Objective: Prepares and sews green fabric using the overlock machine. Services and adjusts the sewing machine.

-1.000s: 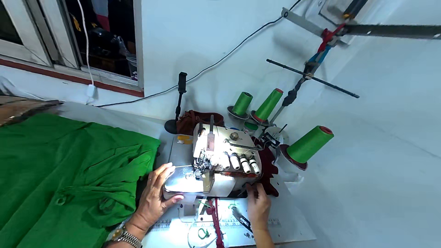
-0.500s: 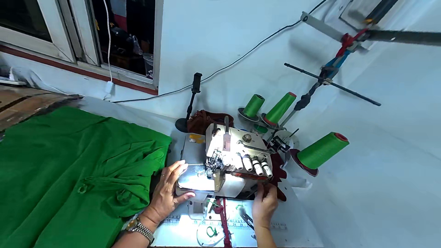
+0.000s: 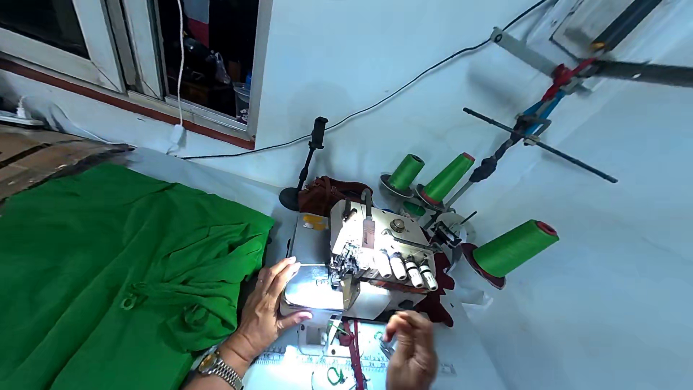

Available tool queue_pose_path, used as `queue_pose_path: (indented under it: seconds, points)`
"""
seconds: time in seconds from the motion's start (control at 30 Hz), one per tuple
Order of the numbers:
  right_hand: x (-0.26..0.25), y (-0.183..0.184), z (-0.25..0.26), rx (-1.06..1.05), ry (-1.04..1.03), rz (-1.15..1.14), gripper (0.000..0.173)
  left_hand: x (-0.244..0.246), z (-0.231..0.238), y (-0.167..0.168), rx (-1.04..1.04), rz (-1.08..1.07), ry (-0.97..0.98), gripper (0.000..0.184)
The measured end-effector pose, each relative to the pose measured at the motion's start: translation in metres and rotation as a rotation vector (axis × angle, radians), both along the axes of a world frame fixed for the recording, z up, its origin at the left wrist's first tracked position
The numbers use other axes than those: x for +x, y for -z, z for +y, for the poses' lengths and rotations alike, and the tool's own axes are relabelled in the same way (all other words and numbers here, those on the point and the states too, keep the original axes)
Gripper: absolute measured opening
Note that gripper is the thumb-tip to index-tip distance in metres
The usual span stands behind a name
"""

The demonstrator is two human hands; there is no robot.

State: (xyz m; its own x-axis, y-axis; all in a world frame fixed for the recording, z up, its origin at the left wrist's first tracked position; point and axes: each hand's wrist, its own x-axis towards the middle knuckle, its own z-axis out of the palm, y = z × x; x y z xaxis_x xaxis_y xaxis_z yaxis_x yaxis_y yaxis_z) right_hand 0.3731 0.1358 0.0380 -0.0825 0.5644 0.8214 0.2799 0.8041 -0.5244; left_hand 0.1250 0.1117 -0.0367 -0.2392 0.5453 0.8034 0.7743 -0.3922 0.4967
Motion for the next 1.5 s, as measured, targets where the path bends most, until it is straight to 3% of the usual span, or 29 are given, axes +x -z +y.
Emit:
queue_pose_path:
  seconds: [0.17,0.4,1.5]
  points:
    - [-0.04,-0.014,-0.005,-0.294,0.097,-0.211,0.024,-0.001,-0.001,-0.001,-0.01,-0.013,0.022,0.092]
    - [-0.062,-0.029,-0.003,-0.087,0.386,-0.413,0.018,-0.002,0.001,0.001,0.017,-0.019,0.039,0.091]
    - [-0.068,-0.039,-0.01,-0.157,0.471,-0.481,0.013,-0.004,0.002,0.001,0.031,-0.037,0.066,0.089]
